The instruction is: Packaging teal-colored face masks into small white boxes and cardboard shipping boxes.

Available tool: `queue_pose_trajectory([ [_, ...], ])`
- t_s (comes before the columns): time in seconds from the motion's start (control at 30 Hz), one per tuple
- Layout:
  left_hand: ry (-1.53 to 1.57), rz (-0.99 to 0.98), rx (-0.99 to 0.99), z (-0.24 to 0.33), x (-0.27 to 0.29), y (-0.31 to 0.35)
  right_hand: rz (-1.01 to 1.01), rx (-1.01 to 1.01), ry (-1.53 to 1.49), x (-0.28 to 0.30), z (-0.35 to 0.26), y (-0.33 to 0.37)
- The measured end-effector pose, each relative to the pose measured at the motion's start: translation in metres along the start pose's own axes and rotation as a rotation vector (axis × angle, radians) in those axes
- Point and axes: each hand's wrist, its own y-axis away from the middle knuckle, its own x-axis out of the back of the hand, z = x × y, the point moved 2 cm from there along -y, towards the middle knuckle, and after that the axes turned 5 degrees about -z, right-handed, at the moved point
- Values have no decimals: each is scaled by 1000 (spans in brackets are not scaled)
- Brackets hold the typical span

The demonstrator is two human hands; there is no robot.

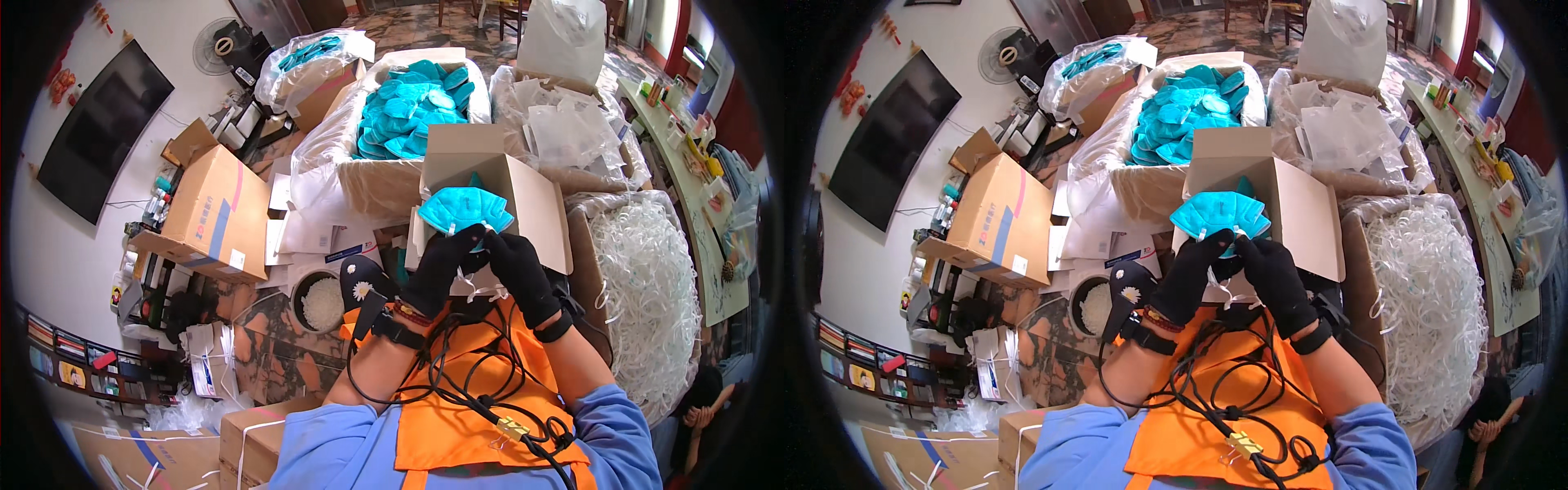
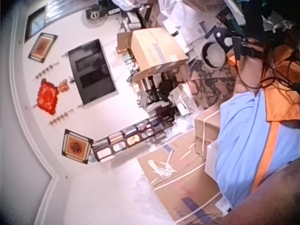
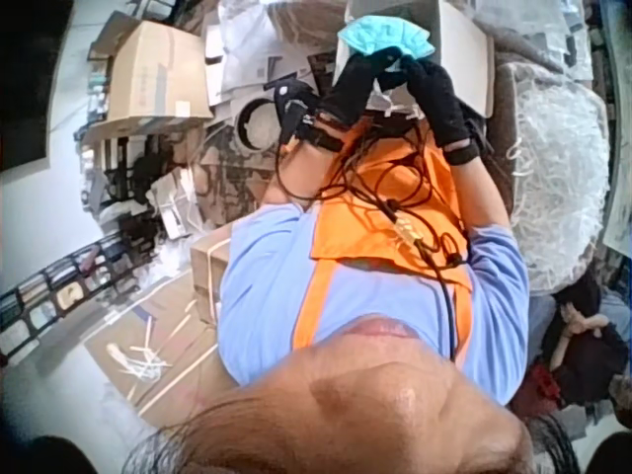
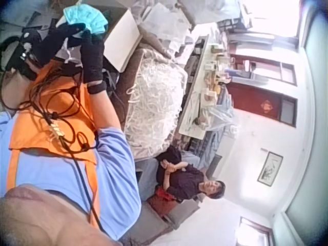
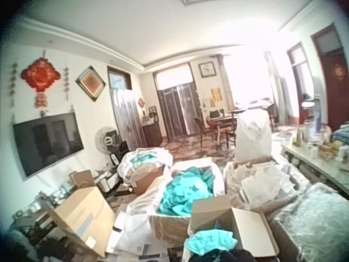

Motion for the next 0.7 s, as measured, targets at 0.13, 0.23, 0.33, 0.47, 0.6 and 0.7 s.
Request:
queue_pose_trajectory([
  [0.13,-669,127,-58,0,12,1,-175,-154,-50,1,-19,12],
  [0.23,-1204,89,-389,-11,17,-2,-212,-183,-53,-5,-29,18],
  [0.33,-1309,20,-614,-17,14,-10,-210,-87,-41,-8,-22,20],
  [0.47,-1710,90,-819,-34,20,-10,-376,-175,-494,6,0,20],
  [0.6,-1527,54,-665,-42,1,0,-117,-138,-722,24,1,12],
  [0.7,-1328,85,-755,-27,-23,11,-200,-100,-905,33,17,1],
])
